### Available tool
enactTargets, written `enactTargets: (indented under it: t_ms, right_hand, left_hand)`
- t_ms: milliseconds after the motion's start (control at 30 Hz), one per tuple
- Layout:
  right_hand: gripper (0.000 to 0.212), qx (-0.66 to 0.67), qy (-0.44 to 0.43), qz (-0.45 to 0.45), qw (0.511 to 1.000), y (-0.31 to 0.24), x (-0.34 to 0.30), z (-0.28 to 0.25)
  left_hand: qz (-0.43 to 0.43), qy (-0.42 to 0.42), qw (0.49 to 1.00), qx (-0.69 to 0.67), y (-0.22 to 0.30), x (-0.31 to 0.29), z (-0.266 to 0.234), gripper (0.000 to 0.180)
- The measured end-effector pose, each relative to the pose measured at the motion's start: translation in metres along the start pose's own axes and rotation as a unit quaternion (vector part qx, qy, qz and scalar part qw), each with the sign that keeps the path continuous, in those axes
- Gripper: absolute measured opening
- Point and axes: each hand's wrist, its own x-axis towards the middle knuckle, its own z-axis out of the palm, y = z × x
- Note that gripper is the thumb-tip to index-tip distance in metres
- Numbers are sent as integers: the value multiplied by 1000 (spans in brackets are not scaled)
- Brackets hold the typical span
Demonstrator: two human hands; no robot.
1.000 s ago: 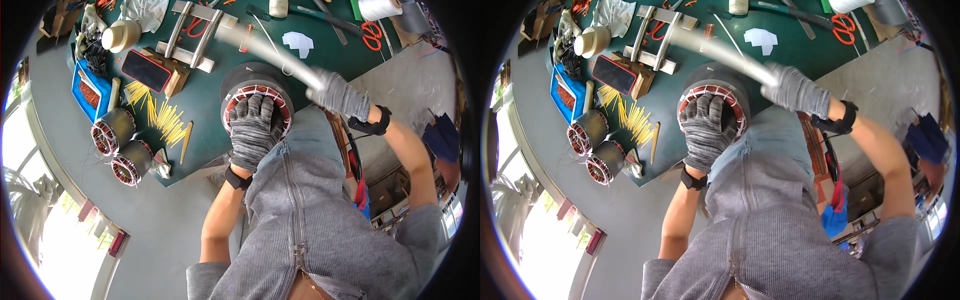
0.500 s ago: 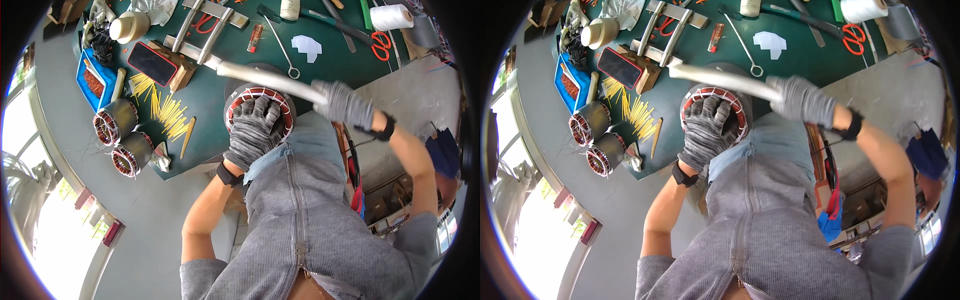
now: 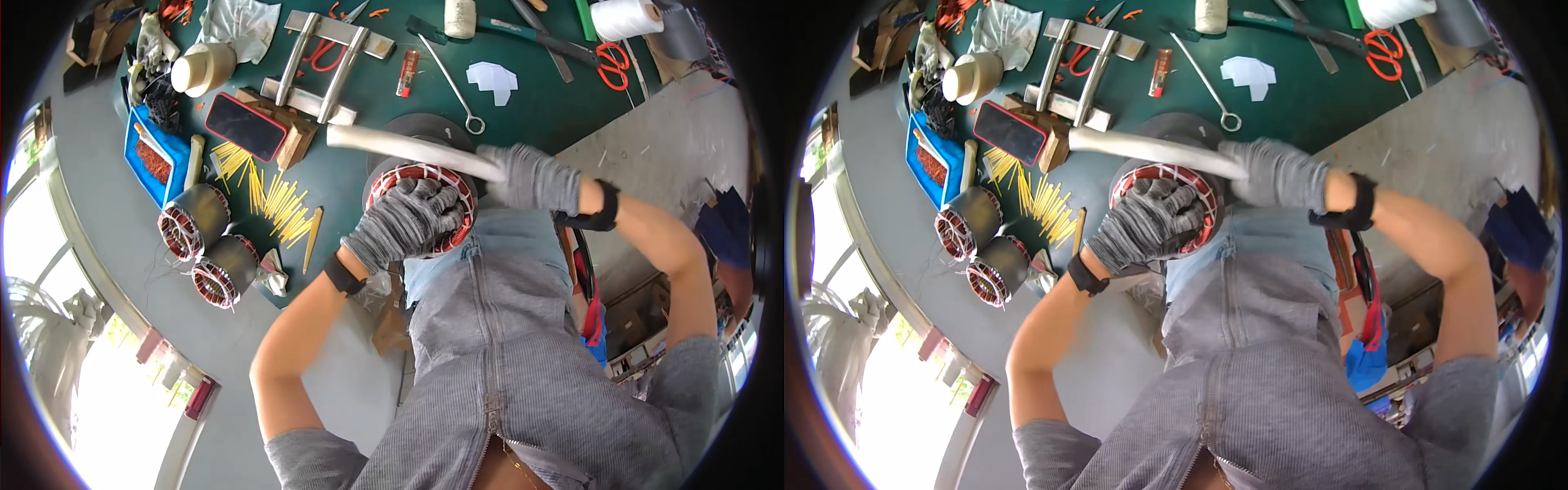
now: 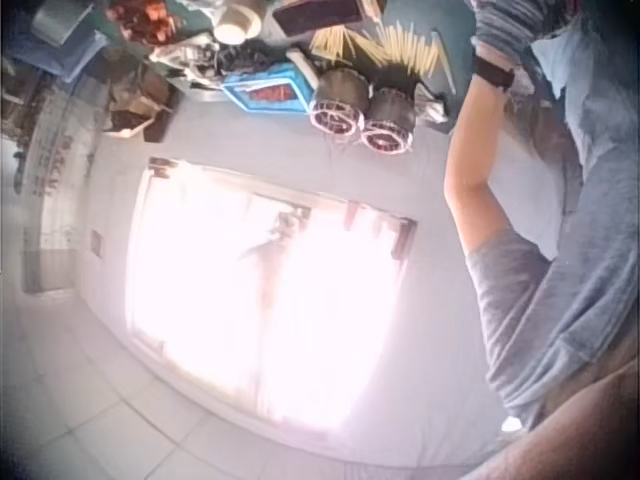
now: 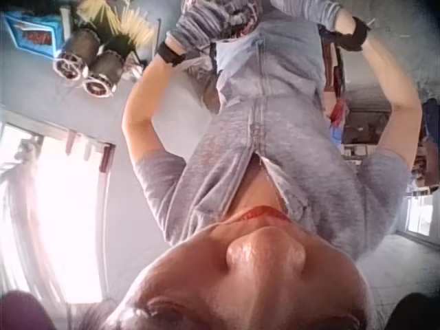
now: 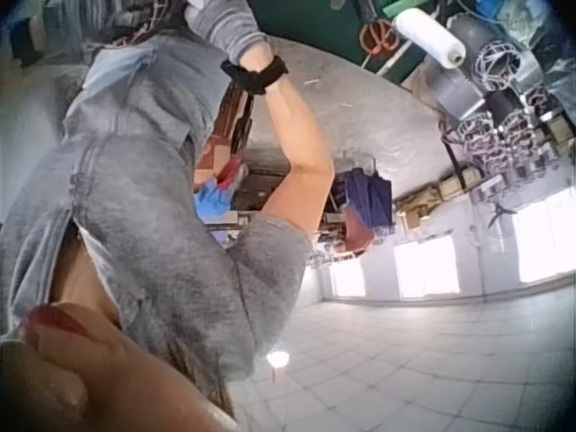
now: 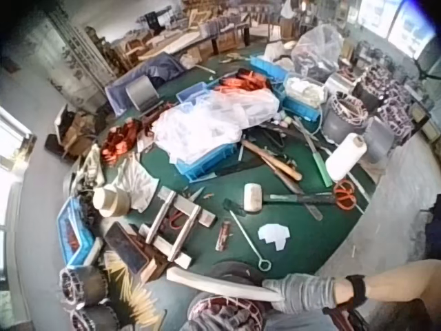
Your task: Tying and shaping the copper wire windings of an electric motor stator using thread and a mallet.
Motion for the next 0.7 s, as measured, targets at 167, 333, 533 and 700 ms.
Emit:
enactTargets:
  t_ms: [167, 333, 533, 700]
  right_hand:
    - [27, -63, 40, -1, 997, 14, 12, -26]
    - [21, -98, -149, 40, 983, 4, 24, -44]
    - [27, -72, -116, 9, 991, -6, 29, -26]
    - [17, -57, -50, -106, 991, 27, 57, -39]
  left_hand:
    - [-42, 14, 998, 43, 7, -2, -9, 35]
    - [-431, 324, 841, 44, 51, 18, 42, 43]
    - [-422, 263, 867, 21, 48, 14, 40, 46]
    - [-416, 279, 865, -13, 50, 11, 30, 42]
